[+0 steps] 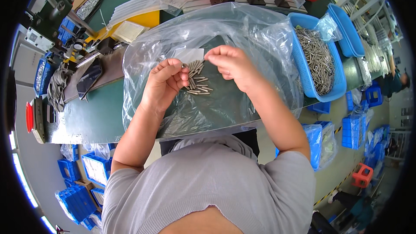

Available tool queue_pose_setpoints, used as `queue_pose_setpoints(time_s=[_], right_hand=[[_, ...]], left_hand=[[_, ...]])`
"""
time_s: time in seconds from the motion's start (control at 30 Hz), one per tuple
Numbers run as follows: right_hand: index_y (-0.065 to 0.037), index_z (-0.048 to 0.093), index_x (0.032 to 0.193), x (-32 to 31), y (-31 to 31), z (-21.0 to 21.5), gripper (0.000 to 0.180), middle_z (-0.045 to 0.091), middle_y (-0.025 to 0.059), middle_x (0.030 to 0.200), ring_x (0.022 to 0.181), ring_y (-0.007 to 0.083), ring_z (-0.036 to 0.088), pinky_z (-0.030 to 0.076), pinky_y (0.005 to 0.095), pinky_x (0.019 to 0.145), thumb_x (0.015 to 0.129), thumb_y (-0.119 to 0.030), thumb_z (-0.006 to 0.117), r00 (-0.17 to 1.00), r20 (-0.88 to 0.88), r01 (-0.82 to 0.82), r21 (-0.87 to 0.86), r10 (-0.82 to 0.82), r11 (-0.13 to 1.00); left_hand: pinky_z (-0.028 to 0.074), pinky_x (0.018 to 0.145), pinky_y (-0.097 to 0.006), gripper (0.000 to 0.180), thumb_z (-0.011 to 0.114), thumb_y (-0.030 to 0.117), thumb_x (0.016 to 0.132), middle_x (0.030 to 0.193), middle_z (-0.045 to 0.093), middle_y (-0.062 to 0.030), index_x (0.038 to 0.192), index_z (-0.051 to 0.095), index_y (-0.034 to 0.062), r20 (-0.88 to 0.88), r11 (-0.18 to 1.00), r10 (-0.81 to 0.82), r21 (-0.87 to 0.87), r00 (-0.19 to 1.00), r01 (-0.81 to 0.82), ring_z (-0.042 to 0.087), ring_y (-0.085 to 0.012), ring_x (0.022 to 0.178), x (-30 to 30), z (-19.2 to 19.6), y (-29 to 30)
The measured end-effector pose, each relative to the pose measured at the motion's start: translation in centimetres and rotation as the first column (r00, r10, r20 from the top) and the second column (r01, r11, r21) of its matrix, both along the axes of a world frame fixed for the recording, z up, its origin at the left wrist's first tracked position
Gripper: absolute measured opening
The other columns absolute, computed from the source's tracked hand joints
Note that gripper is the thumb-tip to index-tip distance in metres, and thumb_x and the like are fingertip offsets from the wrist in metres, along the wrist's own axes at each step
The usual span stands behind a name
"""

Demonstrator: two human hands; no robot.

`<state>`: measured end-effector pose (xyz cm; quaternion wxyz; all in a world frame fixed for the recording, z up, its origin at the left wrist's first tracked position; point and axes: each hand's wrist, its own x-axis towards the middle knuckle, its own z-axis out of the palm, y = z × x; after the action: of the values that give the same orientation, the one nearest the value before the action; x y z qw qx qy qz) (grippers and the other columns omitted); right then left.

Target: Inspecting and sorting small metal pins at a manufacturing workbench.

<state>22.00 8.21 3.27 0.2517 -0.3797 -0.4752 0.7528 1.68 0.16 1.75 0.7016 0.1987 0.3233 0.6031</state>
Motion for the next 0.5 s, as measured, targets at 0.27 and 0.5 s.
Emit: queue_pose_setpoints(time_s=[0.27,0.5], right_hand=[[-0.011,0.065,0.082,-1.9,-1.0,-1.4,0.01,0.061,0.0068,0.076,0.069,0.0268,0.06,0.047,0.035,0.06,0.072,-0.011,0.066,0.825,0.532,-0.457,0.827,-0.192,0.328],[-0.007,0.061,0.079,-1.3,-1.1,-1.3,0.009,0.059,0.0076,0.074,0.069,0.0278,0.061,0.047,0.0385,0.06,0.075,-0.015,0.064,0.755,0.611,-0.558,0.789,-0.237,0.257]], left_hand=[[0.053,0.062,-0.029,0.006,0.052,0.004,0.086,0.082,0.063,-0.0125,0.087,0.058,0.0005,0.023,1.0,0.007,0.011,1.0,-0.008,0.061,-0.0174,0.067,-0.3,-0.1,0.0],[0.053,0.061,-0.029,0.006,0.054,0.005,0.086,0.081,0.063,-0.0123,0.087,0.058,0.0007,0.023,1.0,-0.01,-0.002,1.0,0.01,0.061,-0.0171,0.066,0.0,0.0,0.1]])
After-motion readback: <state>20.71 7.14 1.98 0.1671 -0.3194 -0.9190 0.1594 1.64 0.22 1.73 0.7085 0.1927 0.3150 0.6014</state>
